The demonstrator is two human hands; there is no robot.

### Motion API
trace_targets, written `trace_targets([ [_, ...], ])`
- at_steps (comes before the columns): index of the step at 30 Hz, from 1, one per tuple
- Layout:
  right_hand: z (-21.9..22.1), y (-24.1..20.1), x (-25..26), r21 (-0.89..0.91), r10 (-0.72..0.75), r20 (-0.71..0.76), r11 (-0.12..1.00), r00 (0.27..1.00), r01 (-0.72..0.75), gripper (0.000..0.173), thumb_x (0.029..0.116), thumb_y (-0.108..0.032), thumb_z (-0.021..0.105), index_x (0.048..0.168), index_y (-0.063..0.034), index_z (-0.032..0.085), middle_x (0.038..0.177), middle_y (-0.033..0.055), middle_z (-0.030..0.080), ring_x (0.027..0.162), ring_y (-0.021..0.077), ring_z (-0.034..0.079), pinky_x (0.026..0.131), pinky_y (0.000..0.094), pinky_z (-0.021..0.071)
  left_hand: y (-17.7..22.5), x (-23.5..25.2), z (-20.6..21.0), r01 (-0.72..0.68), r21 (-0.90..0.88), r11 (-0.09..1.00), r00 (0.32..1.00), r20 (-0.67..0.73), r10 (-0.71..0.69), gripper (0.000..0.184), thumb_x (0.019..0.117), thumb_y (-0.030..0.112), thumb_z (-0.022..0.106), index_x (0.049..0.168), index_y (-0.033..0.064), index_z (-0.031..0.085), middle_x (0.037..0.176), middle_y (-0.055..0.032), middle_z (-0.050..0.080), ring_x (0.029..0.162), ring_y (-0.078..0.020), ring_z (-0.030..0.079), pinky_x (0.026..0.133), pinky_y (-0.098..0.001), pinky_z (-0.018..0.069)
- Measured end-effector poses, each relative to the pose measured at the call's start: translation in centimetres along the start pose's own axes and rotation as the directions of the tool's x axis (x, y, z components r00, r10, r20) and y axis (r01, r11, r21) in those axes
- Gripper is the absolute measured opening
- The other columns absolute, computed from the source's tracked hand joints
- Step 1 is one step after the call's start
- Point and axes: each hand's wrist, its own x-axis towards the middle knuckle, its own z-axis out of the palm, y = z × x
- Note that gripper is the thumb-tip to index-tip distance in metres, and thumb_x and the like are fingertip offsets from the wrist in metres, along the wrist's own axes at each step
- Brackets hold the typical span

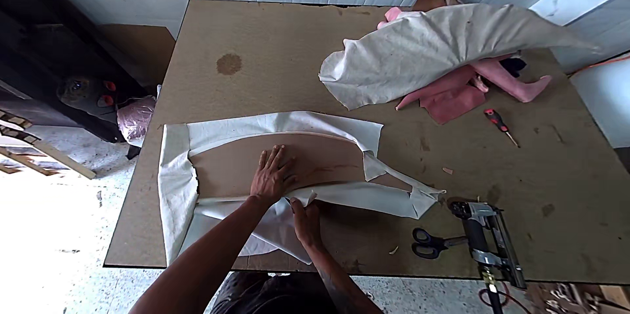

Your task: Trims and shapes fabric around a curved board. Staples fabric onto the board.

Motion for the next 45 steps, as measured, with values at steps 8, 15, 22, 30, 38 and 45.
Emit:
trace_targets([
  [8,0.5,-2.4,5.7,-0.178,0.101,0.175,0.982,0.979,-0.070,0.041,0.1006,-0.036,0.057,0.069,-0.0122,0.066,0.059,0.0019,0.058,0.053,0.0172,0.057,0.053,0.0404,0.0497,-1.4,-0.4,-0.6,-0.059,-0.246,0.967,0.998,-0.033,0.052,0.038,0.1062,0.040,0.046,0.138,0.0337,0.065,0.167,0.0077,0.033,0.159,-0.0153,0.014,0.131,-0.0490,0.0113],
  [15,-0.3,-4.1,8.9,-0.362,0.449,0.260,0.866,0.855,-0.345,0.039,0.0984,-0.039,0.061,0.077,-0.0066,0.060,0.062,0.0077,0.054,0.050,0.0191,0.051,0.050,0.0387,0.0443,-2.1,-1.1,-1.3,-0.129,-0.318,0.939,0.991,-0.010,0.132,0.076,0.0862,0.061,0.063,0.153,0.0272,0.051,0.169,0.0058,0.029,0.160,-0.0144,0.011,0.131,-0.0505,0.0071],
  [22,-1.4,-5.1,9.8,-0.264,0.500,0.433,0.866,0.750,-0.424,0.028,0.0998,-0.034,0.059,0.093,-0.0081,0.067,0.066,0.0025,0.060,0.045,0.0097,0.045,0.044,0.0265,0.0385,-2.1,-0.5,-0.6,-0.151,-0.302,0.941,0.987,0.003,0.159,0.062,0.0922,0.055,0.066,0.149,0.0320,0.056,0.168,0.0055,0.032,0.160,-0.0184,0.012,0.130,-0.0549,0.0098],
  [30,-22.6,-5.5,10.8,-0.148,0.059,-0.050,0.987,0.997,-0.066,0.039,0.1037,-0.037,0.060,0.129,-0.0073,0.063,0.107,0.0131,0.073,0.087,0.0255,0.073,0.076,0.0483,0.0634,-2.2,-0.6,-0.8,-0.121,-0.298,0.947,0.993,-0.030,0.117,0.055,0.0967,0.060,0.060,0.145,0.0327,0.061,0.166,0.0076,0.037,0.159,-0.0164,0.019,0.131,-0.0518,0.0140],
  [38,-51.8,7.2,3.5,-0.664,0.103,-0.397,0.653,0.912,-0.363,0.075,0.0802,-0.044,0.084,0.137,-0.0024,0.059,0.130,0.0297,0.061,0.121,0.0450,0.059,0.100,0.0653,0.0485,-2.4,-0.5,-1.0,-0.126,-0.307,0.943,0.991,-0.001,0.132,0.055,0.0977,0.060,0.059,0.146,0.0340,0.059,0.168,0.0093,0.033,0.159,-0.0149,0.015,0.131,-0.0499,0.0118],
  [45,-50.8,8.6,6.5,-0.765,0.084,-0.306,0.572,0.948,-0.297,0.084,0.0744,-0.030,0.090,0.145,-0.0032,0.052,0.139,0.0297,0.055,0.129,0.0464,0.053,0.105,0.0661,0.0453,-2.6,-0.2,-1.1,-0.136,-0.261,0.956,0.990,0.008,0.143,0.056,0.0981,0.063,0.055,0.147,0.0368,0.057,0.168,0.0107,0.032,0.159,-0.0146,0.014,0.131,-0.0492,0.0124],
])
